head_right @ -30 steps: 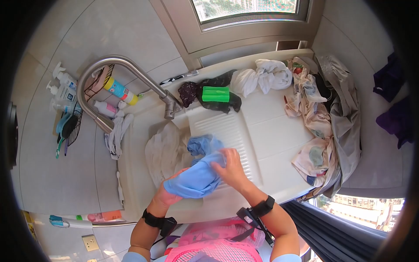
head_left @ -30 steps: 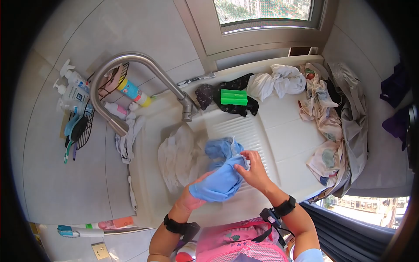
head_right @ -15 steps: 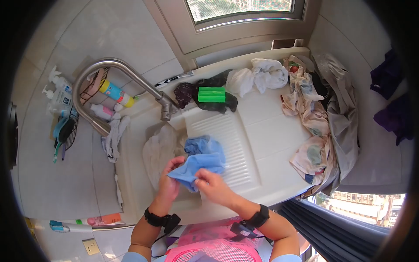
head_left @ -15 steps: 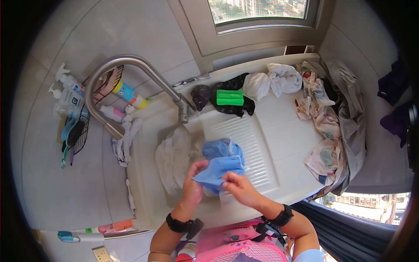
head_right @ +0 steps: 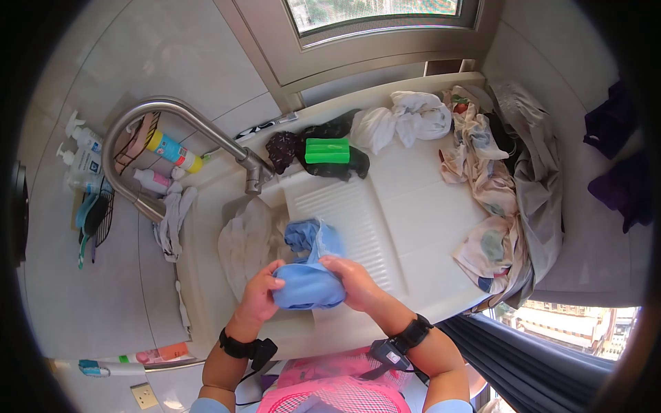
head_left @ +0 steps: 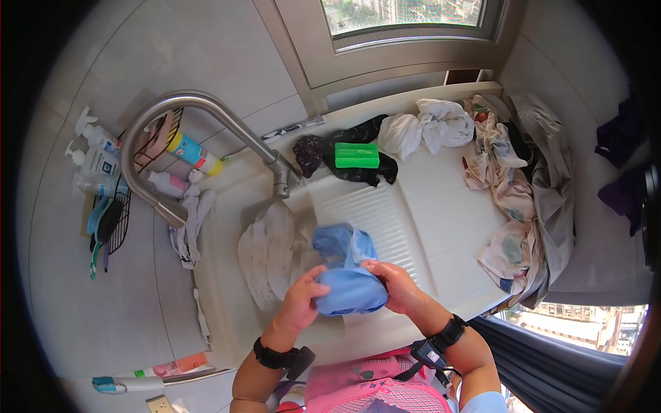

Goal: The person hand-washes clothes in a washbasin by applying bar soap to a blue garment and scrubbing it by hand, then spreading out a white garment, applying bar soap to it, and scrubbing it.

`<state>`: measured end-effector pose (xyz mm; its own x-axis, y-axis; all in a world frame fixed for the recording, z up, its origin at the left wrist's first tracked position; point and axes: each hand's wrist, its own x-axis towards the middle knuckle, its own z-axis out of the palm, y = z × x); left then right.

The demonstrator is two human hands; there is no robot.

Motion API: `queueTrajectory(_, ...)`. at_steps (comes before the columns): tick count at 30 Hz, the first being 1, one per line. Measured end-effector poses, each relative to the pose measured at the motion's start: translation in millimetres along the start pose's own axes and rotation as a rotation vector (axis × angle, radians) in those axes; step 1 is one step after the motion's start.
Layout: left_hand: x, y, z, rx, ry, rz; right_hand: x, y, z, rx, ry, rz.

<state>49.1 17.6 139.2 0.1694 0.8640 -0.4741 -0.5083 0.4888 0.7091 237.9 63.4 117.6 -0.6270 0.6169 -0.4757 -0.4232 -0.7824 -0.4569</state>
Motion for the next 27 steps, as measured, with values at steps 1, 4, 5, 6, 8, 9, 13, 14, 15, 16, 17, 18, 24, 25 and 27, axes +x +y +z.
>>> queueTrajectory(1, 0, -1, -4, 0.19, 0.033, 0.071, 3, 1, -3, -0.004, -0.018, -0.018)
queueTrajectory(4, 13, -4, -16, 0.391, 0.198, 0.184, 3, -1, 3, -0.499, -0.02, -0.196)
queueTrajectory(5, 18, -5, -22, 0.396, 0.267, 0.206, 0, -2, 11, -0.745, -0.016, -0.275)
queueTrajectory(6, 23, -6, -28, 0.402, 0.337, 0.228, -5, -2, 24, -1.046, 0.023, -0.439)
queueTrajectory(8, 29, -6, -34, 0.408, 0.475, 0.271, 2, 10, 32, -1.255, -0.12, -0.712)
queueTrajectory(9, 30, -6, -33, 0.22, 0.407, 0.204, 6, 12, 35, -1.357, -0.197, -0.852)
queueTrajectory(13, 42, -9, -35, -0.328, 0.134, 0.02, 50, -29, 25, -1.432, -0.26, -0.852)
queueTrajectory(14, 44, -10, -39, -0.414, 0.074, -0.01, 72, -48, 19, -1.543, -0.087, -0.951)
queueTrajectory(15, 44, -7, -36, -0.464, 0.06, -0.029, 97, -71, 12, -1.645, 0.094, -1.048)
queueTrajectory(16, 42, -3, -29, -0.514, 0.045, -0.047, 127, -93, -1, -1.702, 0.199, -1.119)
queueTrajectory(17, 40, 2, -24, -0.563, 0.03, -0.065, 146, -112, -6, -1.84, 0.365, -0.917)
queueTrajectory(18, 36, 8, -21, -0.589, -0.015, -0.078, 176, -122, -31, -1.896, 0.439, -1.063)
queueTrajectory(24, 34, 7, -25, -0.38, 0.009, -0.059, 217, -169, -37, -2.164, 0.284, -0.544)
queueTrajectory(25, 34, 7, -24, -0.344, 0.032, -0.064, 217, -169, -34, -2.15, 0.267, -0.482)
queueTrajectory(27, 36, 8, -24, -0.323, 0.034, -0.068, 214, -173, -30, -2.123, 0.248, -0.373)
